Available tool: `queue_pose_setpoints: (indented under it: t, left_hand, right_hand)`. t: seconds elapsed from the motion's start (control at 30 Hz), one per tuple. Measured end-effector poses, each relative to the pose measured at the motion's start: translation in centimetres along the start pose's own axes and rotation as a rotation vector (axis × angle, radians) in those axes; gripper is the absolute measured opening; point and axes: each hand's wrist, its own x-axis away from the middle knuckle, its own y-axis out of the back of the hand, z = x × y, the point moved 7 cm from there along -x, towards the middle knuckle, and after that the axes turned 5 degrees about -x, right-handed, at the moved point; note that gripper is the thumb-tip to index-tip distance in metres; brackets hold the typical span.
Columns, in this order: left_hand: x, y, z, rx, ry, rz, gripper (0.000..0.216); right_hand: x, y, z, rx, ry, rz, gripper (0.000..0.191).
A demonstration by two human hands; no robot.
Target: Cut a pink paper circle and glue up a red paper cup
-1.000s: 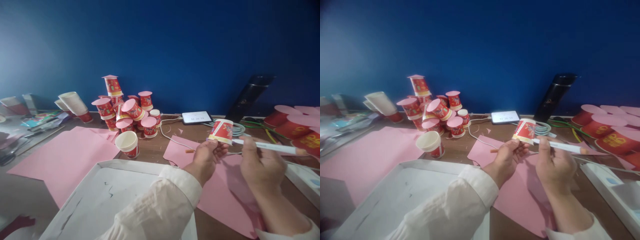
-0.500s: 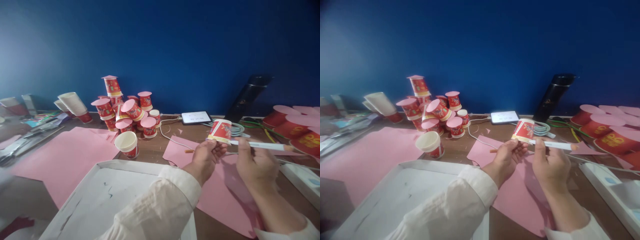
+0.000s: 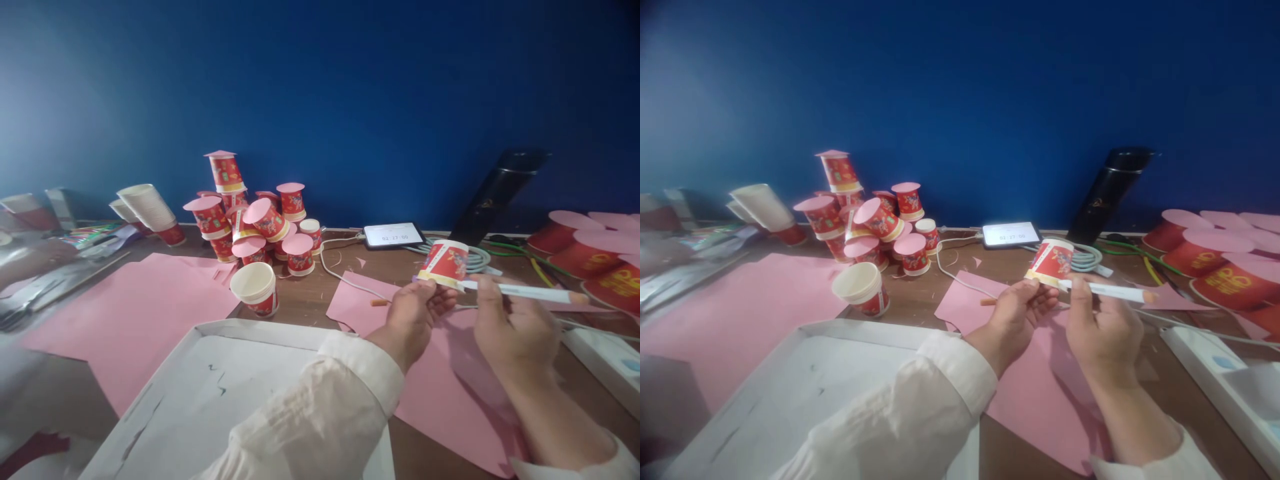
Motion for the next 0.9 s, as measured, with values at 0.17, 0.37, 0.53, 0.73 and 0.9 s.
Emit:
queue_pose_setpoints:
  t: [0.17,0.37,0.53,0.73,0.9]
  left_hand:
    - [-0.1,0.1,0.0,-0.018,-0.022,0.017,0.019]
    - [-0.1,0.1,0.0,-0.020,-0.026,0.010,0.019]
    - [0.1,0.0,-0.2,-0.024,-0.025,0.002,0.020]
    - [-0.5,0.5,-0.2,-0.079,-0.089,0.006,0.013]
    - [-0.8,0.9,-0.6,-0.233,-0.184,-0.035,0.021]
  right_hand:
    - [0.0,-0.2,-0.5,0.027,-0.055,0.036,0.060]
    - [0.0,0.1,-0.4,0.035,-0.044,0.009,0.059]
    - [0.1,0.0,-0.6,0.040,-0.030,-0.001,0.064]
    - [-0.2,0.4,0.0,-0.064,-0.076,0.054,0.058]
    - [-0.3,0.9,0.4,-0.268,-0.127,0.004,0.049]
